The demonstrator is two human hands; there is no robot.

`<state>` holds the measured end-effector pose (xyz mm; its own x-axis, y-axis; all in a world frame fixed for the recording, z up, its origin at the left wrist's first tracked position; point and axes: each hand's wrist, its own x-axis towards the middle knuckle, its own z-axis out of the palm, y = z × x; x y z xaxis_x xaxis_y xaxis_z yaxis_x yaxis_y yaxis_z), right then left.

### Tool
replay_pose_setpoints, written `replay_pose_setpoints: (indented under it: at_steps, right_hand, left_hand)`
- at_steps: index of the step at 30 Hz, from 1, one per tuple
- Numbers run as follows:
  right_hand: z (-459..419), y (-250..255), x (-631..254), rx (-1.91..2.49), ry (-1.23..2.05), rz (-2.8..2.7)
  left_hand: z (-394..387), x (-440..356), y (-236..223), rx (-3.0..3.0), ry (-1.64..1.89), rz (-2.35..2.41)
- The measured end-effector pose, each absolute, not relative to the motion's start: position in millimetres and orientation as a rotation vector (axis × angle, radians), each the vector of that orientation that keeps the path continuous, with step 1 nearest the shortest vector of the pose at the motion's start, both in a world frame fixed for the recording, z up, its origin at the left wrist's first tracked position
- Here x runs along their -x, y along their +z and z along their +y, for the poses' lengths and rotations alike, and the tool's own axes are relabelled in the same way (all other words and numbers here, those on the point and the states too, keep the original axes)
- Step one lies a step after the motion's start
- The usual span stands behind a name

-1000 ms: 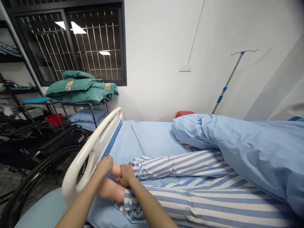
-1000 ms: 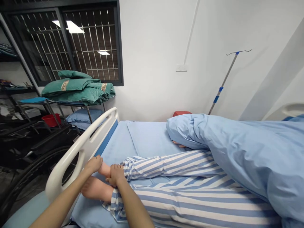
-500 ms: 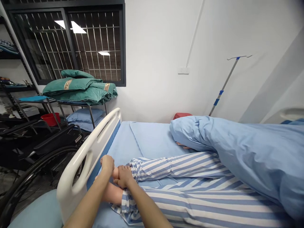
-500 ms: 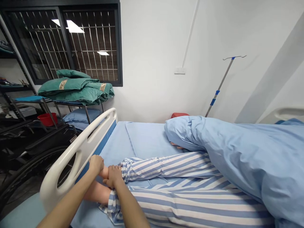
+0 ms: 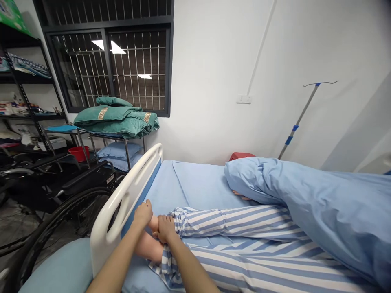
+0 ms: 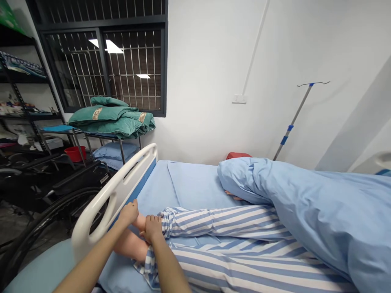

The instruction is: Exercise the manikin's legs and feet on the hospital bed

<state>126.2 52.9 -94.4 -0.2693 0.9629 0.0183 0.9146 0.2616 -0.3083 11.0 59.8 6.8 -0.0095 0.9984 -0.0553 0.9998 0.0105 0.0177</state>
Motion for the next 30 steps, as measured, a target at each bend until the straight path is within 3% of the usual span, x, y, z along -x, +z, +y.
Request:
replay_pose_setpoints:
  at_steps: [6,11,15,19,30]
  right_hand:
    - [23,-76,-120,1.807,0.303,-2.194]
    - [-17,-66,-118,1.540,0.316,-2.132]
    - [-38,-73,-119,1.513,0.489,-2.326]
    - [-43,-80,-116,1.689,0.414,-2.412]
    - [-32,-105,-107,1.717,0.316,-2.461]
  left_hand:
    - [7,12,-1,-2.296,0.122,2.251]
    - [-35,25,-17,-2.265,0.370,2.456]
    - [-42,25,-8,-2.344,0.159,2.519]
    - [-26,21,9,-2.425,-0.061,2.377]
    - [12,3,5,-2.403,-0.160,2.244]
